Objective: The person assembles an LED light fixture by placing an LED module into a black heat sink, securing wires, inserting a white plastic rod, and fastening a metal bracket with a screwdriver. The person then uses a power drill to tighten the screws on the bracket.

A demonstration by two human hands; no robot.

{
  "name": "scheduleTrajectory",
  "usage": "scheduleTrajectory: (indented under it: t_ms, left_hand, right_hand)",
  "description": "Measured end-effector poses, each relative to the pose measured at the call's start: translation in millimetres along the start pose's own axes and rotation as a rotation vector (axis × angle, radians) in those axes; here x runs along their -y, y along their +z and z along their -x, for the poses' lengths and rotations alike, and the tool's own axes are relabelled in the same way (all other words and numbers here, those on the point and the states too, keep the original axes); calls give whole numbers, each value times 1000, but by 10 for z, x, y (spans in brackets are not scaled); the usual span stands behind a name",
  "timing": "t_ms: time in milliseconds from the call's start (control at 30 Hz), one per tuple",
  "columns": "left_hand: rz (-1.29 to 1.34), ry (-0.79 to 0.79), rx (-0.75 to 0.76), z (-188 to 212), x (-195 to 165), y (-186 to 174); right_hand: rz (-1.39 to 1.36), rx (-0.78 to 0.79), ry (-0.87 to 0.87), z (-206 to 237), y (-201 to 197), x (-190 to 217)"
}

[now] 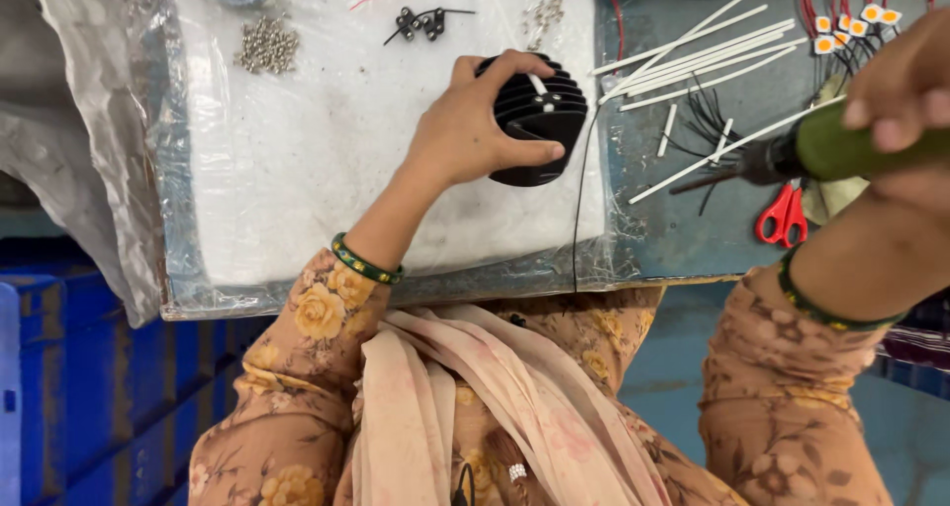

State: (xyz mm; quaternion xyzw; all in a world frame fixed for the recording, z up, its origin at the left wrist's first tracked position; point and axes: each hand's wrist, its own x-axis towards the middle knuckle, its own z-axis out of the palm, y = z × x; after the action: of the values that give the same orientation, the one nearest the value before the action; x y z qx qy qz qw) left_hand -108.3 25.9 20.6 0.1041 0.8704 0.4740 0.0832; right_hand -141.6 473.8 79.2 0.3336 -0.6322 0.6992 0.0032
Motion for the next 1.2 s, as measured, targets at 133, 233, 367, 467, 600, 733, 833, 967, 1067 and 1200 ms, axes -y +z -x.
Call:
scheduleTrajectory:
  t_ms: [133, 233, 367, 467, 600, 733, 833, 967, 1067, 1200]
  left_hand:
    - [28, -29, 25, -49, -20, 26]
    - [32, -26, 27, -42, -15, 50]
    - [39, -72, 38, -52, -31, 85]
    - [32, -72, 45, -50, -46, 89]
    - [53, -48, 38, -5, -49, 95]
    - [39, -37, 28, 34, -31, 107]
    - [31, -35, 33, 19, -4, 100]
    - [18, -81, 69, -102, 15, 67]
    - [3, -70, 81, -196, 28, 37]
    - [24, -47, 77, -213, 60, 35]
  right_hand:
    - [-137, -157, 121, 415, 99, 129]
    - [-225, -231, 183, 460, 195, 168]
    - [-219, -59, 146, 205, 308, 210]
    - [-197, -150, 175, 212, 529, 380]
    - [-234, -222, 164, 231, 745, 485]
    - [-258, -204, 150, 200, 752, 455]
    - [-260, -170, 164, 137, 666, 433]
    - [-225, -111, 166, 87, 602, 445]
    - [-207, -144, 155, 150, 655, 470]
    - [-167, -182, 161, 239, 742, 515]
